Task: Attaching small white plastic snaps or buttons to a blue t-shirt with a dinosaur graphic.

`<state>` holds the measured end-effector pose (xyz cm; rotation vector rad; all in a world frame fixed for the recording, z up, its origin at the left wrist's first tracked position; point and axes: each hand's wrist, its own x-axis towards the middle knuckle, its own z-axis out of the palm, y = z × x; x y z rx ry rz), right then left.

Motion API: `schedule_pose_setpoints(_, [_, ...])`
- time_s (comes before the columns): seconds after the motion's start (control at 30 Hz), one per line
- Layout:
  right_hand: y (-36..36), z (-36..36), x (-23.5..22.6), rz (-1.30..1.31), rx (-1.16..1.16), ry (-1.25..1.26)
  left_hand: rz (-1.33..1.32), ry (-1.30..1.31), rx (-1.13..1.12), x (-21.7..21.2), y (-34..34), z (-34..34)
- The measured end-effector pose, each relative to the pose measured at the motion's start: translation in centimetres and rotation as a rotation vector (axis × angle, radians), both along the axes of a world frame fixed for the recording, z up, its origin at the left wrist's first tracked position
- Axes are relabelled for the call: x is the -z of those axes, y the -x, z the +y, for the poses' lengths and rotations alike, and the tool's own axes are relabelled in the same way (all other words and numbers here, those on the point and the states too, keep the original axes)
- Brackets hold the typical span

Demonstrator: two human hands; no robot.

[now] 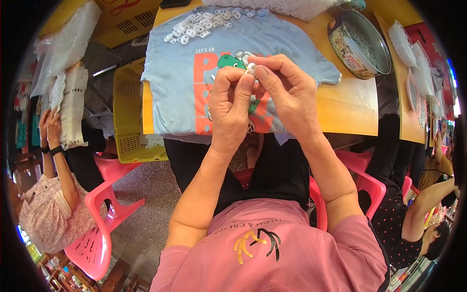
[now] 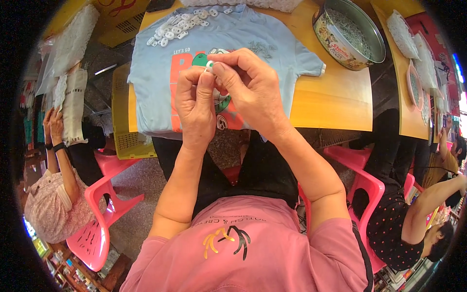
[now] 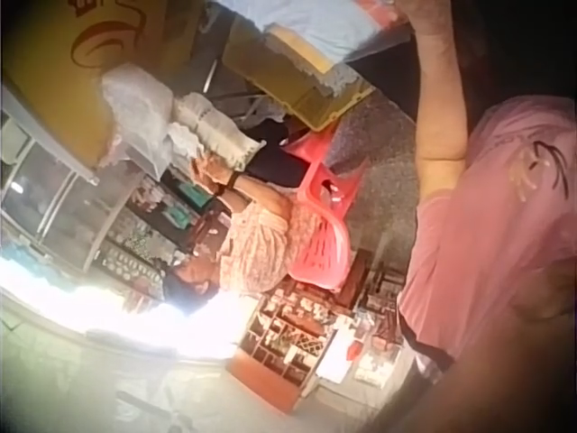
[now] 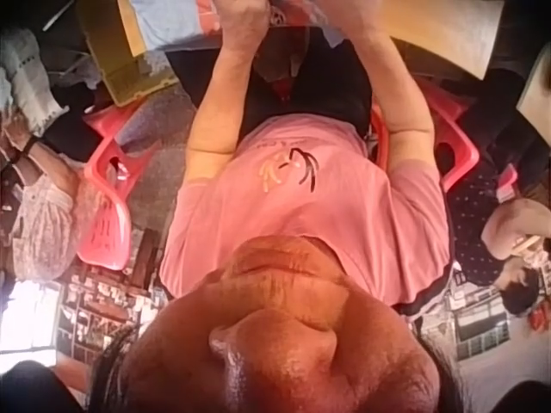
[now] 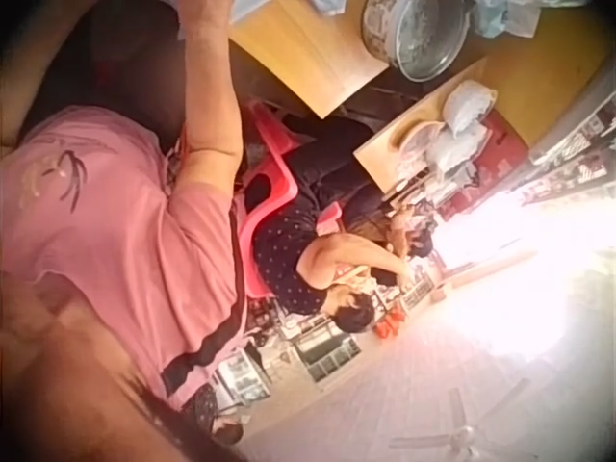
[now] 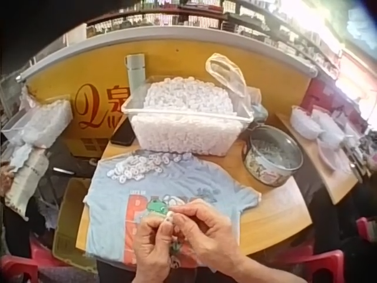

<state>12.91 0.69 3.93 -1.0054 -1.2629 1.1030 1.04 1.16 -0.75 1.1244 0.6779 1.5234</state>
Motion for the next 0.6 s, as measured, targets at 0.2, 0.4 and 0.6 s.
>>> schedule_pose_setpoints(0.2, [0.0, -0.3, -0.9, 0.123, -0.017, 0.059, -0.082, -0.065, 0.024, -0.3, -0.2, 0.0])
schedule_pose_setpoints(0.4, [-0.3, -0.6, -1.0, 0.293, -0.162, 0.194, -0.112, 0.000, 0.087, -1.4, -0.2, -0.5])
schedule_pose_setpoints(0.6, [-0.4, -0.8, -1.1, 0.328, -0.175, 0.227, 0.009, -0.061, 0.191, -1.8, 0.9, -0.4])
